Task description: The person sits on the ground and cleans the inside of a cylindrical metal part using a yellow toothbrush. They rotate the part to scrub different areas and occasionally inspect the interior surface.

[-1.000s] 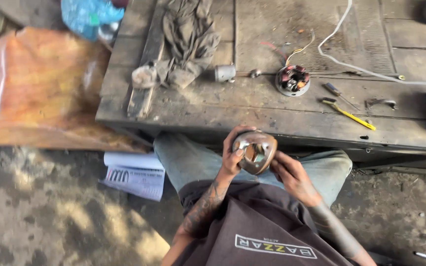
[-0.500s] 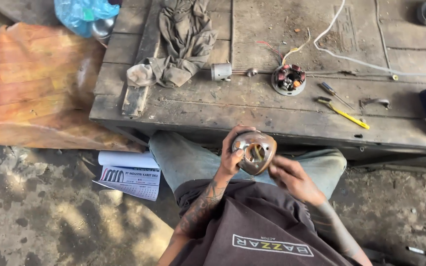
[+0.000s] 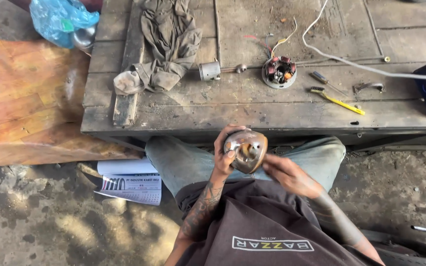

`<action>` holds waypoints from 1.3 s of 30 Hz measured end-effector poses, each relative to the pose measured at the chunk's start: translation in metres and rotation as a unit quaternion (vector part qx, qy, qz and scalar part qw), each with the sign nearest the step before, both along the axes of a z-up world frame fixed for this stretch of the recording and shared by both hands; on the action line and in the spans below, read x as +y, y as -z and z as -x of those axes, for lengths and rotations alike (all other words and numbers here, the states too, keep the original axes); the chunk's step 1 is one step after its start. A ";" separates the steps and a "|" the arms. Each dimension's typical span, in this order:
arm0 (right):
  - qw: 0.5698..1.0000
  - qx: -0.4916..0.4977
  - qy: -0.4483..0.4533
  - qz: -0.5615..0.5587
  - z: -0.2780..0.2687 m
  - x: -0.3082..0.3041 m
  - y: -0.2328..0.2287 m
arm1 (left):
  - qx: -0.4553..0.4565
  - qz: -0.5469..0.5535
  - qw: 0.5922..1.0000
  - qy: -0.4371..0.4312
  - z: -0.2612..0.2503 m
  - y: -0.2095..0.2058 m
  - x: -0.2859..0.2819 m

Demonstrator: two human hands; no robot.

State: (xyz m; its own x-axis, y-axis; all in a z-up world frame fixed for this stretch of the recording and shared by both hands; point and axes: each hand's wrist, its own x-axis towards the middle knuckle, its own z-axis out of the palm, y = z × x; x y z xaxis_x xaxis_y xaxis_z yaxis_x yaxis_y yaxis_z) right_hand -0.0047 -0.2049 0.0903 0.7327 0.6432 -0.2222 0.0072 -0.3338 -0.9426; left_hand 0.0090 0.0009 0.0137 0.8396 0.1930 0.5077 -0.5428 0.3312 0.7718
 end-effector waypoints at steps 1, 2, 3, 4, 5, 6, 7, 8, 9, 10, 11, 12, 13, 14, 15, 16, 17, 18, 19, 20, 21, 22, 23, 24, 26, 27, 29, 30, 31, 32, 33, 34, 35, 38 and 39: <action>1.000 0.005 0.000 0.002 0.011 0.000 0.020 | 0.005 0.002 1.000 0.000 0.003 0.005 0.000; 0.997 -0.069 -0.031 0.026 0.016 0.001 0.038 | 0.008 -0.003 1.000 -0.006 0.001 0.009 0.001; 0.986 -0.144 -0.062 0.048 0.022 0.001 0.056 | 0.011 -0.007 1.000 -0.012 -0.001 0.013 0.002; 0.986 -0.149 -0.061 0.048 0.017 0.000 0.045 | 0.006 -0.008 1.000 -0.011 -0.002 0.013 0.003; 0.996 -0.053 -0.073 -0.011 0.013 -0.002 0.032 | 0.001 -0.002 1.000 -0.011 -0.002 0.014 0.003; 0.993 0.050 -0.086 -0.072 0.013 -0.003 0.021 | 0.001 0.003 1.000 -0.010 0.001 0.014 0.006; 0.992 0.049 -0.085 -0.074 0.002 -0.001 0.015 | 0.000 0.000 1.000 -0.009 -0.002 0.017 0.008; 0.998 0.001 -0.052 0.028 -0.006 -0.002 0.009 | -0.001 0.000 1.000 -0.013 -0.003 0.022 0.007; 0.990 -0.047 -0.018 0.130 -0.015 -0.002 0.004 | -0.003 0.001 1.000 -0.017 -0.004 0.026 0.006; 0.990 -0.049 -0.018 0.131 -0.005 0.003 0.000 | -0.004 0.001 1.000 -0.017 -0.002 0.023 0.006; 0.993 -0.046 -0.056 0.095 0.005 0.008 -0.003 | -0.010 0.001 1.000 -0.018 -0.001 0.020 0.006; 0.993 -0.046 -0.091 0.057 0.013 0.014 -0.007 | -0.020 -0.001 1.000 -0.016 -0.003 0.017 0.008; 0.993 -0.051 -0.088 0.056 0.005 0.008 -0.006 | -0.024 -0.002 1.000 -0.014 -0.005 0.017 0.006; 0.997 -0.001 -0.078 0.020 -0.001 0.004 -0.005 | -0.004 -0.002 1.000 -0.011 -0.003 0.018 0.007; 0.996 0.050 -0.067 -0.017 -0.006 0.000 -0.004 | 0.016 -0.002 1.000 -0.009 -0.001 0.019 0.007; 0.996 0.050 -0.067 -0.016 -0.004 0.006 0.015 | 0.017 -0.002 1.000 -0.009 -0.001 0.022 0.005; 0.983 0.135 0.003 -0.127 -0.001 0.012 0.033 | 0.022 0.002 1.000 0.002 0.000 0.026 0.004; 0.946 0.212 0.071 -0.236 -0.002 0.018 0.051 | 0.024 0.006 1.000 0.012 -0.003 0.028 0.002; 0.947 0.209 0.070 -0.235 0.004 0.016 0.027 | 0.020 0.007 1.000 0.012 0.005 0.016 0.000; 0.977 0.150 -0.014 -0.151 0.006 0.015 0.003 | 0.033 0.021 0.999 0.034 0.008 0.004 0.000; 0.990 0.088 -0.096 -0.062 0.009 0.014 -0.022 | 0.047 0.034 0.997 0.057 0.012 -0.009 -0.001; 0.990 0.084 -0.095 -0.064 0.005 0.005 -0.002 | 0.043 0.032 0.997 0.058 0.008 -0.002 0.000; 0.996 0.051 -0.048 -0.051 0.001 -0.004 0.019 | 0.039 0.031 0.998 0.042 0.004 0.005 0.001; 0.999 0.019 -0.001 -0.036 -0.002 -0.015 0.039 | 0.036 0.034 0.998 0.024 0.001 0.014 -0.002; 0.998 -0.056 -0.009 -0.030 0.005 0.002 0.037 | 0.053 0.041 0.998 0.009 0.005 0.007 -0.004; 0.991 -0.128 -0.017 -0.026 0.007 0.011 0.036 | 0.075 0.047 0.996 -0.005 0.004 0.002 -0.005; 0.997 -0.080 0.000 -0.015 0.017 0.021 -0.004 | 0.074 0.056 0.996 -0.001 0.003 0.005 -0.002; 1.000 -0.019 0.013 -0.003 0.024 0.027 -0.023 | 0.086 0.068 0.994 -0.001 0.005 0.007 0.001; 1.000 -0.024 0.015 -0.007 0.013 0.024 -0.016 | 0.081 0.064 0.995 0.001 0.001 0.009 0.000; 0.998 0.021 0.016 0.052 0.007 0.019 -0.008 | 0.079 0.069 0.994 0.001 0.002 0.011 -0.002; 0.992 0.066 0.017 0.110 0.000 0.015 0.001 | 0.077 0.075 0.994 0.001 0.004 0.015 -0.004; 0.991 0.068 0.016 0.111 0.002 0.012 0.007 | 0.079 0.076 0.994 0.001 0.004 0.013 -0.005; 0.995 0.042 0.003 0.087 0.003 0.010 0.013 | 0.080 0.079 0.994 0.011 0.003 0.012 -0.005; 0.996 -0.033 -0.051 0.067 0.000 0.006 0.021 | 0.086 0.060 0.994 0.000 0.003 0.019 -0.002; 0.990 -0.089 -0.084 0.069 0.001 0.005 0.024 | 0.083 0.038 0.996 -0.015 0.008 0.026 -0.001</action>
